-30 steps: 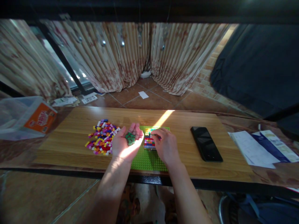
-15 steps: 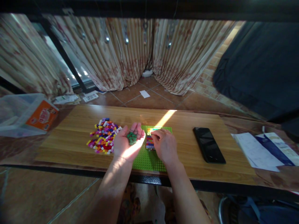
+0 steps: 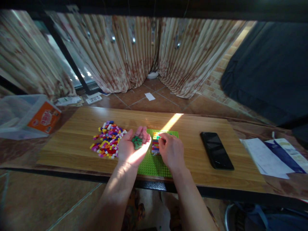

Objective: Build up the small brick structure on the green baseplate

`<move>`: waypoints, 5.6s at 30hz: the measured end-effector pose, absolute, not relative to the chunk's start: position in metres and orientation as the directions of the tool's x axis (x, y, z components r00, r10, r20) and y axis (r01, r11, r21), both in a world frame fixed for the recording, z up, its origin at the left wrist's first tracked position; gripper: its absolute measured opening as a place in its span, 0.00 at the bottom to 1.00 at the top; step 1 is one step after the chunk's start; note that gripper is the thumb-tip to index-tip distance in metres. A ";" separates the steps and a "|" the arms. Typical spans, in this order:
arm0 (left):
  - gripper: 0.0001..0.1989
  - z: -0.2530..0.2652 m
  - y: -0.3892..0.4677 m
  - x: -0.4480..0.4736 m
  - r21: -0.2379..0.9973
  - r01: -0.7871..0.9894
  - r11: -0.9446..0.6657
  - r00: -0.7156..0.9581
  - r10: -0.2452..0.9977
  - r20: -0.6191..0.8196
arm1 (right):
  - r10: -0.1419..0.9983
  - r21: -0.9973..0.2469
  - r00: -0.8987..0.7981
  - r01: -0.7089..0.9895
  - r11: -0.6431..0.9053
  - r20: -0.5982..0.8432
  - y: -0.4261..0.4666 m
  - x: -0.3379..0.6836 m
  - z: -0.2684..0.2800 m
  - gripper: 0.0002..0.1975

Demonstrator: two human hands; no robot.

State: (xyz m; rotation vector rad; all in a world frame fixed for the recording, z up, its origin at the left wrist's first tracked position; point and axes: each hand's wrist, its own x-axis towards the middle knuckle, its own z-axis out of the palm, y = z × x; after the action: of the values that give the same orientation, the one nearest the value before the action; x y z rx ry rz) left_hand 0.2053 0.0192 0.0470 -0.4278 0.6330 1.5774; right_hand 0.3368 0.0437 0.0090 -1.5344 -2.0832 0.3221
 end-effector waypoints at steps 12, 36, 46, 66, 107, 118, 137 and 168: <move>0.14 0.046 0.019 0.206 0.159 -0.987 -0.021 -0.114 0.788 -0.605 | 0.942 -0.553 -0.164 0.775 0.307 0.293 0.047 0.337 0.007 0.07; 0.15 0.048 0.018 0.210 0.173 -0.984 0.030 -0.081 0.800 -0.595 | 0.941 -0.577 -0.185 0.751 0.321 0.283 0.045 0.336 0.015 0.09; 0.22 0.055 0.013 0.214 0.175 -0.975 0.140 0.051 0.899 -0.434 | 0.890 -0.828 -0.392 0.399 0.394 0.235 0.026 0.341 0.058 0.07; 0.22 0.053 0.011 0.226 0.201 -0.967 0.156 0.062 0.910 -0.409 | 0.889 -0.709 -0.381 0.551 0.440 0.255 0.025 0.338 0.053 0.06; 0.08 0.037 0.009 0.246 0.258 -0.941 0.220 0.064 0.862 -0.503 | 0.934 -0.844 -0.132 0.400 0.358 0.333 0.033 0.344 0.040 0.03; 0.10 0.038 0.010 0.243 0.265 -0.939 0.219 0.052 0.852 -0.521 | 0.922 -0.839 -0.186 0.382 0.387 0.341 0.034 0.345 0.041 0.06; 0.10 0.044 0.018 0.207 0.301 -0.950 0.082 -0.132 0.769 -0.625 | 0.931 -0.670 -0.194 0.651 0.358 0.309 0.055 0.372 0.002 0.05; 0.11 0.043 0.018 0.213 0.313 -0.941 0.131 -0.089 0.795 -0.600 | 0.973 -0.820 -0.103 0.523 0.231 0.208 0.064 0.353 -0.015 0.04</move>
State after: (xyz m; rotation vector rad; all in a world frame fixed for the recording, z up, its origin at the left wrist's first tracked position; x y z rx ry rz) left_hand 0.2125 0.0176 0.0427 -0.2363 0.7851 1.4689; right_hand 0.3529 0.0636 -0.0153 -1.3943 -1.7400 0.7422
